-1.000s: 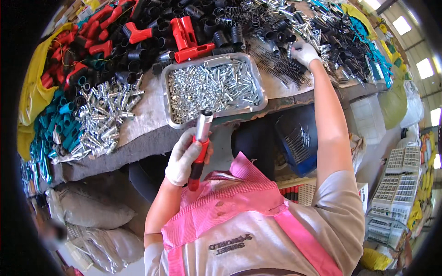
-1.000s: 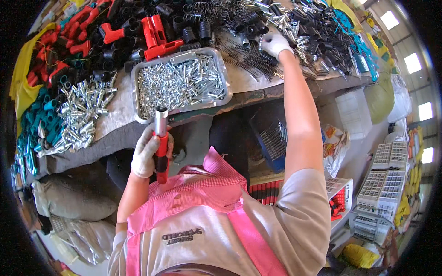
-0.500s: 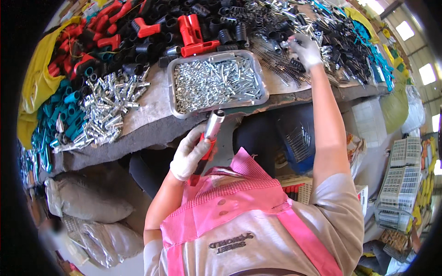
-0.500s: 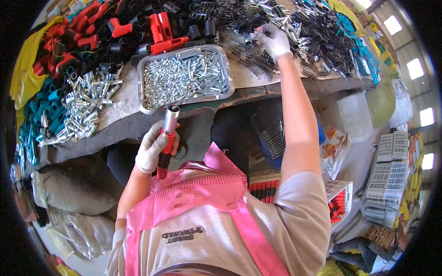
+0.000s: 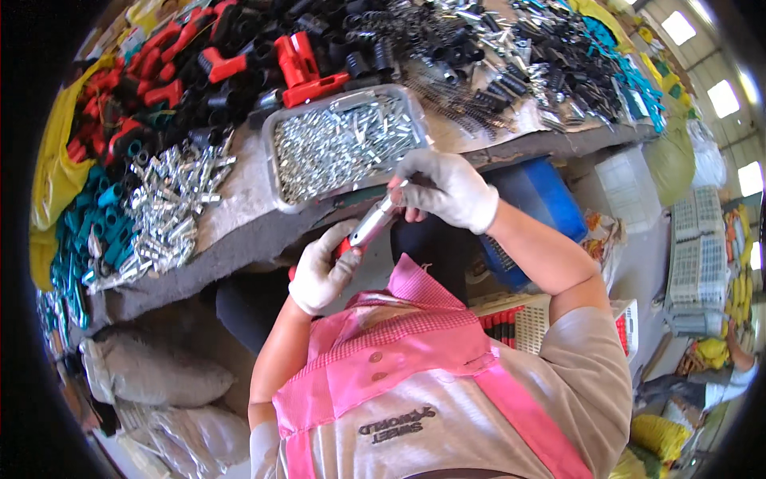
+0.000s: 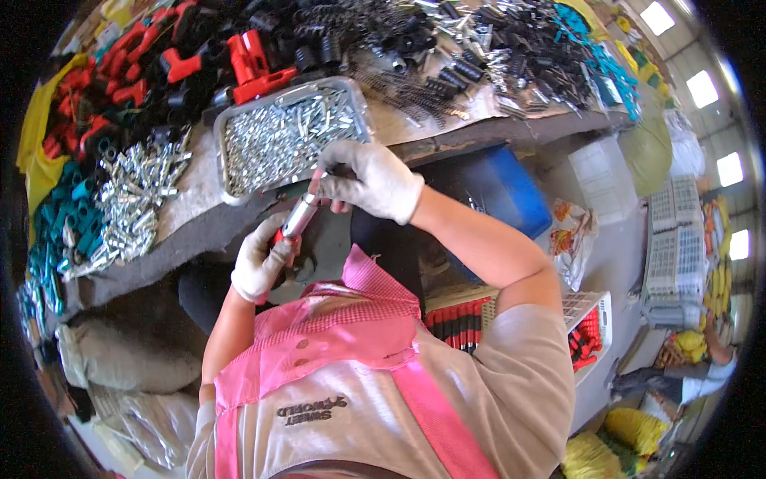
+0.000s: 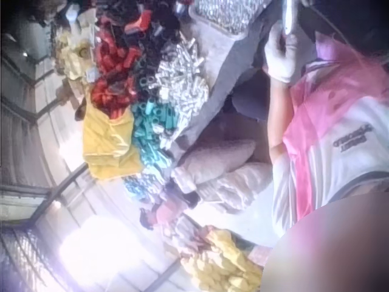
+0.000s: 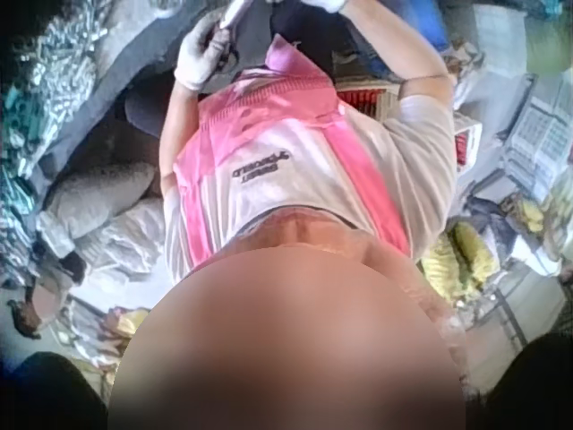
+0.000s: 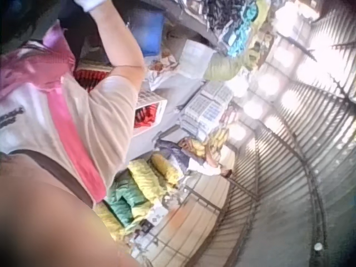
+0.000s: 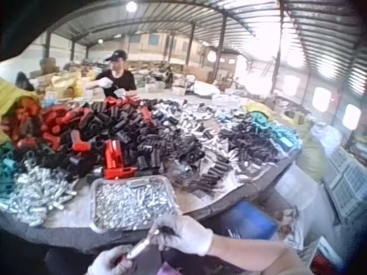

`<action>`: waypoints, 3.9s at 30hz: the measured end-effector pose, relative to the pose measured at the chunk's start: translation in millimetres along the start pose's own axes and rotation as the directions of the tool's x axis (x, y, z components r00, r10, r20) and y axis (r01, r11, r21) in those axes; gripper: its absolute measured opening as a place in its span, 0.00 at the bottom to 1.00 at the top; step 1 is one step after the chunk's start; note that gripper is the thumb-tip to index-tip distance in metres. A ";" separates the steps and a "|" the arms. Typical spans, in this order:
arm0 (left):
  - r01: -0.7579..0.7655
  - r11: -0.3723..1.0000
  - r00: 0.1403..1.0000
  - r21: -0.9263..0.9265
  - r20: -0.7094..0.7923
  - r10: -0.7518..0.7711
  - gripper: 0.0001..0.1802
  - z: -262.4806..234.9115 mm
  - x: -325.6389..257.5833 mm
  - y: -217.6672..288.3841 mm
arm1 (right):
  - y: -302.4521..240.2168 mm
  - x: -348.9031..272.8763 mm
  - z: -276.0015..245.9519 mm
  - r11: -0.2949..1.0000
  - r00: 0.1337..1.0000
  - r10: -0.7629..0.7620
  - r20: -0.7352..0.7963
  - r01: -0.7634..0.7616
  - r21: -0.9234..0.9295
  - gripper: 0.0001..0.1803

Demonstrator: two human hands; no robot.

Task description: Assembling industrial battery clips by fitting metal components into plastic handles with internal springs.

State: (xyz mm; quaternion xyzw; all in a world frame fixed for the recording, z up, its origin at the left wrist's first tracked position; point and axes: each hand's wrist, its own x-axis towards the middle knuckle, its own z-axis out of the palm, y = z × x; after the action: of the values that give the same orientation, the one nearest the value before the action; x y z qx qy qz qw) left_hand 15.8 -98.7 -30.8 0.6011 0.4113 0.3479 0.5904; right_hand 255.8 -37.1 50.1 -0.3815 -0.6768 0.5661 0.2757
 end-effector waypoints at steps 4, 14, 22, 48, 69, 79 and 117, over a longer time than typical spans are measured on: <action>0.027 0.921 0.999 -0.388 0.052 -0.007 0.16 6.2 2.4 1.2 | 25.4 28.4 -106.7 0.532 0.808 -0.377 -0.453 -0.212 -0.820 0.14; 0.008 0.872 0.998 -0.489 -0.057 -0.041 0.25 16.6 1.6 -15.7 | 48.5 45.1 -207.1 0.143 0.913 -0.001 -0.409 -0.405 -0.903 0.17; 0.020 0.890 0.997 -0.455 -0.057 -0.052 0.25 17.4 -8.9 -11.3 | 93.2 42.9 -218.7 0.268 0.833 -0.113 -0.542 -0.500 -0.824 0.22; 0.045 0.992 0.999 -0.115 -0.009 -0.047 0.12 -3.1 -48.2 1.9 | -25.5 4.3 27.7 0.706 0.753 -0.324 0.573 0.595 -0.383 0.30; 0.032 0.999 0.999 0.042 0.026 -0.033 0.14 -0.3 -59.6 -5.7 | -11.8 -1.2 47.7 0.938 0.953 -0.190 0.236 0.247 -0.243 0.37; 0.236 0.921 0.971 -0.311 0.036 -0.236 0.12 1.3 -56.9 -8.9 | 42.9 6.6 103.7 0.750 0.972 -0.232 0.021 0.165 0.640 0.42; 0.206 0.259 0.175 -0.944 -0.225 -0.958 0.14 60.5 -1.4 -392.6 | 193.8 1.5 166.6 0.526 0.866 0.424 0.266 0.003 -0.851 0.19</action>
State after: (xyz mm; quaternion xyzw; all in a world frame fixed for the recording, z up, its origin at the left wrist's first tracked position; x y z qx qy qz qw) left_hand 37.1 -139.4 -425.3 -0.1975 0.6646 0.4044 0.5964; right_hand 160.4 -115.3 -173.8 -0.4073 -0.8523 0.2800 -0.1715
